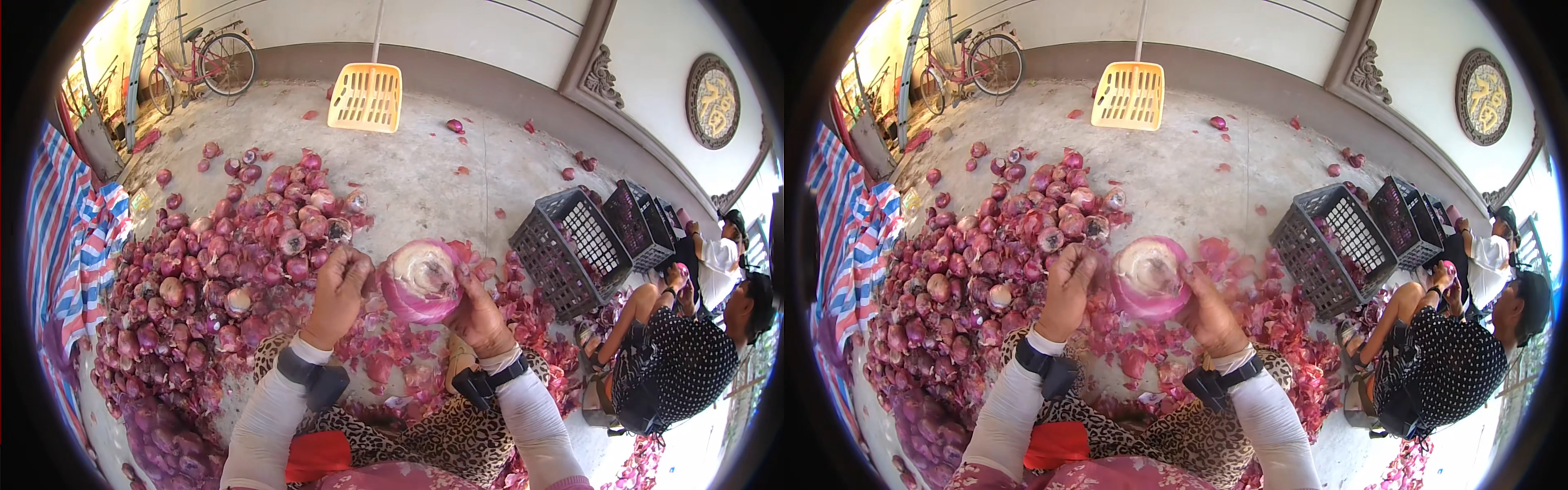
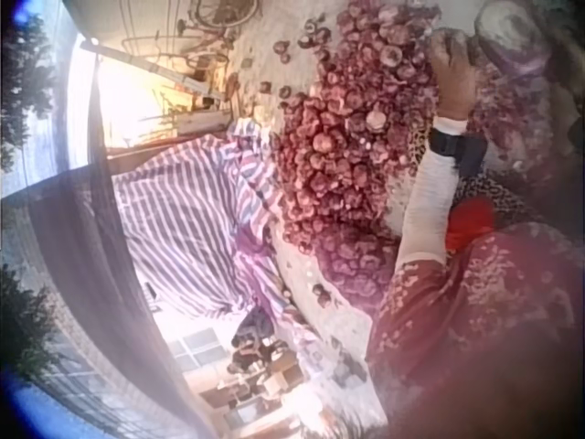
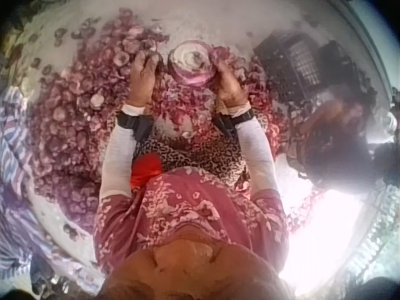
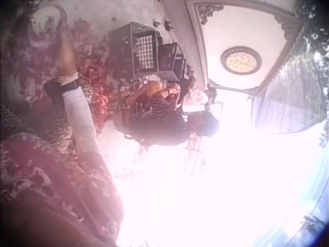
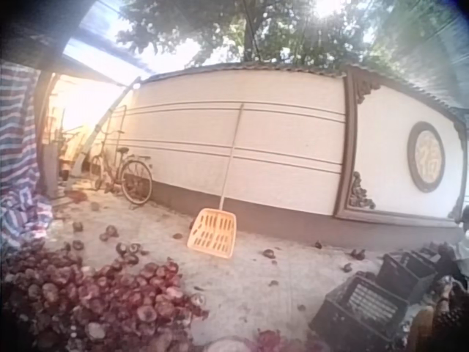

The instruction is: The person peels an onion by hand, pulling off the outer skin and roots before dropping them onto a pile. They briefly pick up a red cloth and then resume peeling the onion.

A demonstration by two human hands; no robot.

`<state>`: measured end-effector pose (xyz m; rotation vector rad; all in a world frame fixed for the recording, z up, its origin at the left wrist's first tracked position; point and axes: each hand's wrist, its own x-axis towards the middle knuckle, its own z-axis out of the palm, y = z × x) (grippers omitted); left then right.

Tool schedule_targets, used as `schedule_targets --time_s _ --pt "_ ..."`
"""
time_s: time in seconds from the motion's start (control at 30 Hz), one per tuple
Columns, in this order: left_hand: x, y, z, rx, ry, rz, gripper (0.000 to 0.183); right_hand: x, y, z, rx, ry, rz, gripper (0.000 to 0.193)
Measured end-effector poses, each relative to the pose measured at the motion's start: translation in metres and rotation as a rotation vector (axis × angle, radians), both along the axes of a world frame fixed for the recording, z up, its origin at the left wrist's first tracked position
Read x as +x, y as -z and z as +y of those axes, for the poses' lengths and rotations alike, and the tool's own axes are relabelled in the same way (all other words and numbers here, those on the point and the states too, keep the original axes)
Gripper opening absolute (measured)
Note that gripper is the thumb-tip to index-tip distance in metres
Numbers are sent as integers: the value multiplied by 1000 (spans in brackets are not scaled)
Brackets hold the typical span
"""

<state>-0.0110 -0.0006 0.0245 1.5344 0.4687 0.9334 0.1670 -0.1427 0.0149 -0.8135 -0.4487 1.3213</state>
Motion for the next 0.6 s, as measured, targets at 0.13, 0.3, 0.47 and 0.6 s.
schedule_targets --time_s 0.13,0.3,0.47,0.6 --pt "1 11 6 -223 37 -34 26 -2 -3 7 30 41 134 64" --pt "5 -6 -12 -392 200 19 43 2 6 14 122 27 357 68" --pt "14 -13 -18 -152 371 37 79 6 7 12 254 -184 334 73" --pt "18 19 -15 -165 252 70 85 -10 -1 8 27 -23 112 73"
